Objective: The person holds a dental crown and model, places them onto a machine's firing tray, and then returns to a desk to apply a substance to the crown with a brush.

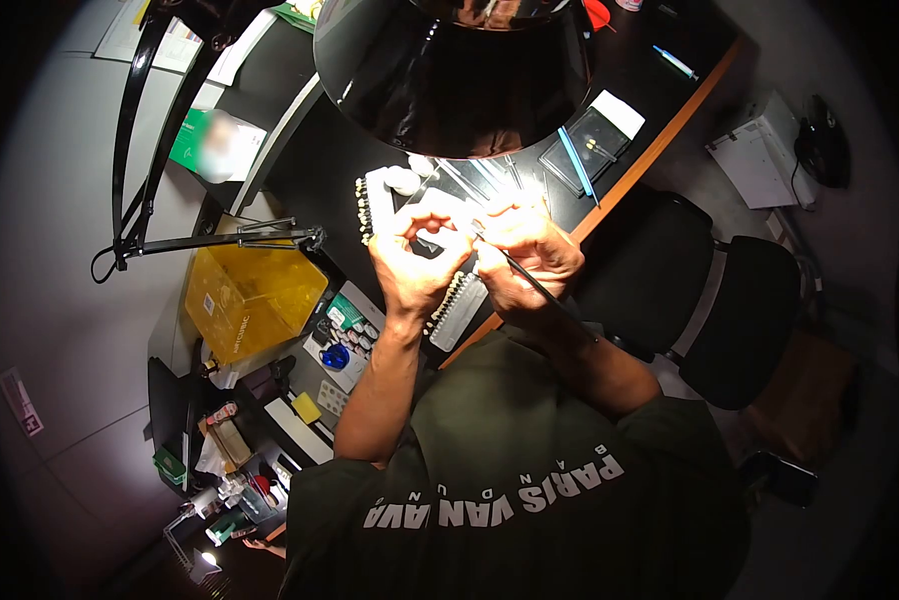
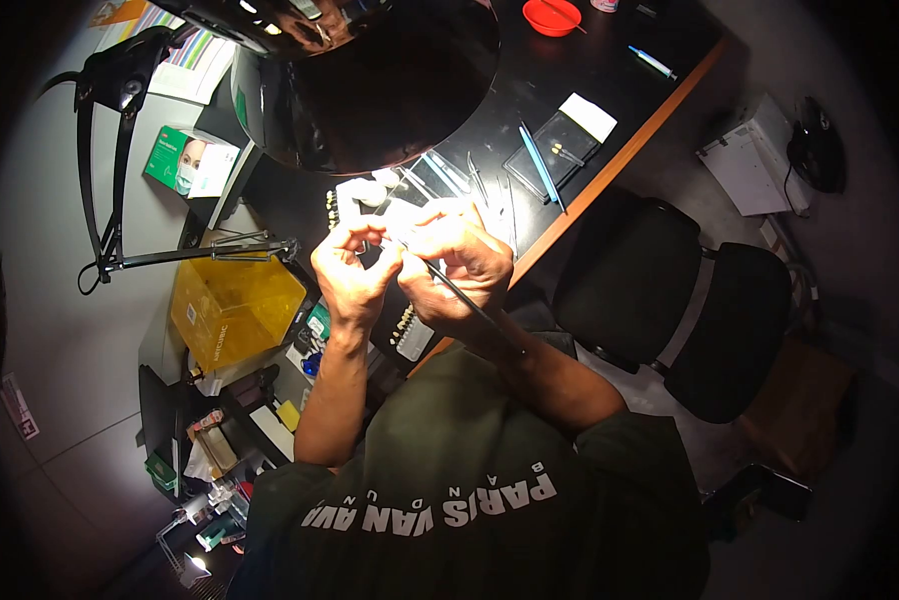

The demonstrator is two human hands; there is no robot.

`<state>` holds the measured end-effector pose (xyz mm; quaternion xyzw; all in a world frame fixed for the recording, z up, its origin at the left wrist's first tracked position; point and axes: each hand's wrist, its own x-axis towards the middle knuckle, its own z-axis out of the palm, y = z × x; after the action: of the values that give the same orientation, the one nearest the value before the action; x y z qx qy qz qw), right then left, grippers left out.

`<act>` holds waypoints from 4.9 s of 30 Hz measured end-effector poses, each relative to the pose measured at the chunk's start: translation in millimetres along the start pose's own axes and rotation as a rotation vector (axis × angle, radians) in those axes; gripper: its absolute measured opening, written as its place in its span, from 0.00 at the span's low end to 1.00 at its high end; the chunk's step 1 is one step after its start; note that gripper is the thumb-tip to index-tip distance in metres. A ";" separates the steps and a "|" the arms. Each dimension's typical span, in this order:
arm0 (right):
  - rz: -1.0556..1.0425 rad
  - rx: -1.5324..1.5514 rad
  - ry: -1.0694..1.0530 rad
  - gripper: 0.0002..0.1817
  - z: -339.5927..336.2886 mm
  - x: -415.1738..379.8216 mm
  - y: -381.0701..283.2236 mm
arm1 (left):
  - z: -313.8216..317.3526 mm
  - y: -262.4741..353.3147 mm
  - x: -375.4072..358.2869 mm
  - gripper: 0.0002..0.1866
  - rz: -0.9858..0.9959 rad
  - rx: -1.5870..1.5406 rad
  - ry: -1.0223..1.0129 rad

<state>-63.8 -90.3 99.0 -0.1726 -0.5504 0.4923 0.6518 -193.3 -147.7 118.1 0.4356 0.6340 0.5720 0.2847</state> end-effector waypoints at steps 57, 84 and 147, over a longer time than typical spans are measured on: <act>-0.054 -0.023 0.052 0.10 4.6 -5.6 -0.9 | 7.9 7.3 -4.6 0.13 0.060 0.020 0.135; -0.040 -0.041 -0.002 0.09 0.3 -4.6 -6.9 | 1.9 -0.8 -6.2 0.15 -0.095 -0.200 0.070; -0.118 -0.103 0.010 0.12 7.3 1.9 -3.8 | -2.9 -5.4 -4.9 0.17 -0.085 -0.243 0.044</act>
<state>-68.7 -92.8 105.4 -0.1756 -0.5810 0.4231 0.6727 -194.8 -153.3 112.7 0.3578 0.5839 0.6416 0.3454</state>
